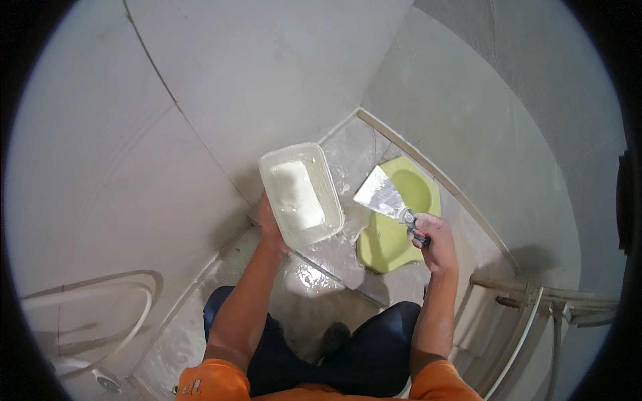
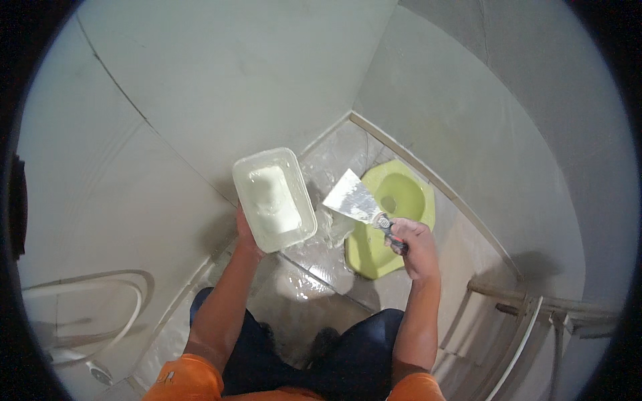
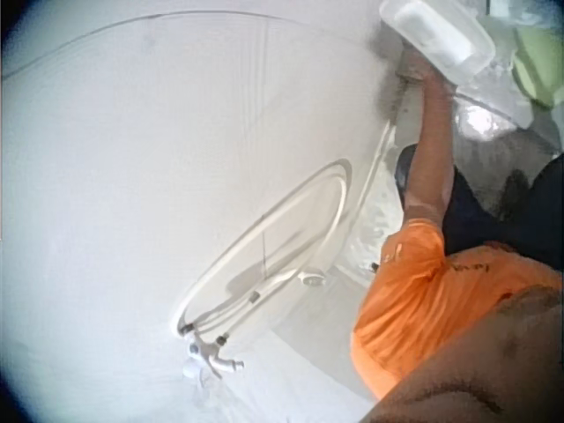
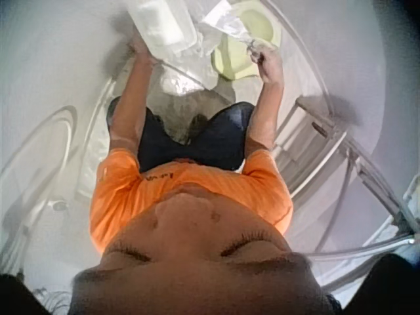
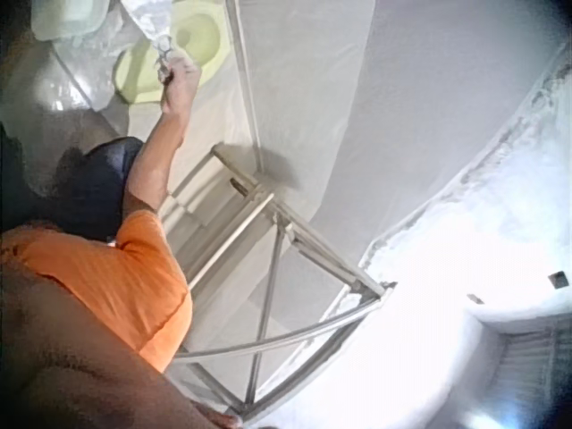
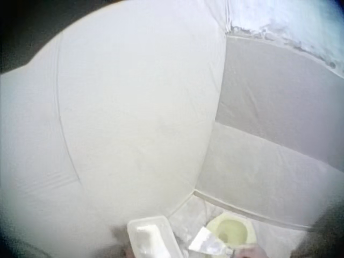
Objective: The person applies a patching compound to a wall using a putty knife, spreading and smoothing the material over damaged areas.
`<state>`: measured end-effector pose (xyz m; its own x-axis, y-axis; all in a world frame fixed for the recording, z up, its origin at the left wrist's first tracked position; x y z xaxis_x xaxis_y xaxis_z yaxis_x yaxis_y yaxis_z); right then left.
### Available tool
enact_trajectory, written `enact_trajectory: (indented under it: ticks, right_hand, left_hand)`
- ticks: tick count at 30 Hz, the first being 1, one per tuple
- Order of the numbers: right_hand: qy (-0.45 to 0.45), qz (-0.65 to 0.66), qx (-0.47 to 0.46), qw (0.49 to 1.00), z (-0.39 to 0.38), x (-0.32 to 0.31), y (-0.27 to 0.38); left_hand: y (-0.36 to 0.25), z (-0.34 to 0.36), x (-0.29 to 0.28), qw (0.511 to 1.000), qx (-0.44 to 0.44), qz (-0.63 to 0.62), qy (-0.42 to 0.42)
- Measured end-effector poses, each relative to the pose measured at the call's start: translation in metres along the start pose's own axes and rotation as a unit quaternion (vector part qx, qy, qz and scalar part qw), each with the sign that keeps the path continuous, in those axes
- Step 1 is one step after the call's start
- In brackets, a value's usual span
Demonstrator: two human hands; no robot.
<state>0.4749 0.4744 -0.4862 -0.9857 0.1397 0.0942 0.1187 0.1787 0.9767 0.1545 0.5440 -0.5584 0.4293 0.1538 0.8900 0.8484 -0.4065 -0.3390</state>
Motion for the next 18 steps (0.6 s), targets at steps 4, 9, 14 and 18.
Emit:
enact_trajectory:
  ticks: [4,9,14,18]
  right_hand:
    - [0.064,-0.187,-0.154,0.968,-0.011,0.074,0.078]
    - [0.144,-0.367,-0.260,0.882,-0.054,0.135,0.138]
    - [0.157,-0.393,-0.258,0.869,-0.096,0.142,0.256]
    - [0.194,-0.442,-0.258,0.837,-0.156,0.162,0.359]
  left_hand:
    - [0.007,-0.012,0.005,0.999,-0.008,0.013,-0.030]
    - [-0.013,-0.060,0.045,0.999,-0.021,-0.020,-0.028]
    - [-0.037,-0.119,0.142,0.998,-0.023,-0.001,-0.065]
    - [-0.056,-0.184,0.243,0.992,-0.037,0.012,-0.120]
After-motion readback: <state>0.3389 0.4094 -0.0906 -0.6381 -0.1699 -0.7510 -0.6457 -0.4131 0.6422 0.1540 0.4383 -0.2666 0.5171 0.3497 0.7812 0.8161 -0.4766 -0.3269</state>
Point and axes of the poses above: each hand's wrist, its own z-axis towards the middle knuckle, its own x-axis out of the palm, y = z × x, the point moved 9 cm from there along z, towards the middle knuckle, and after that the axes turned 9 degrees about -x, right-handed, at the moved point
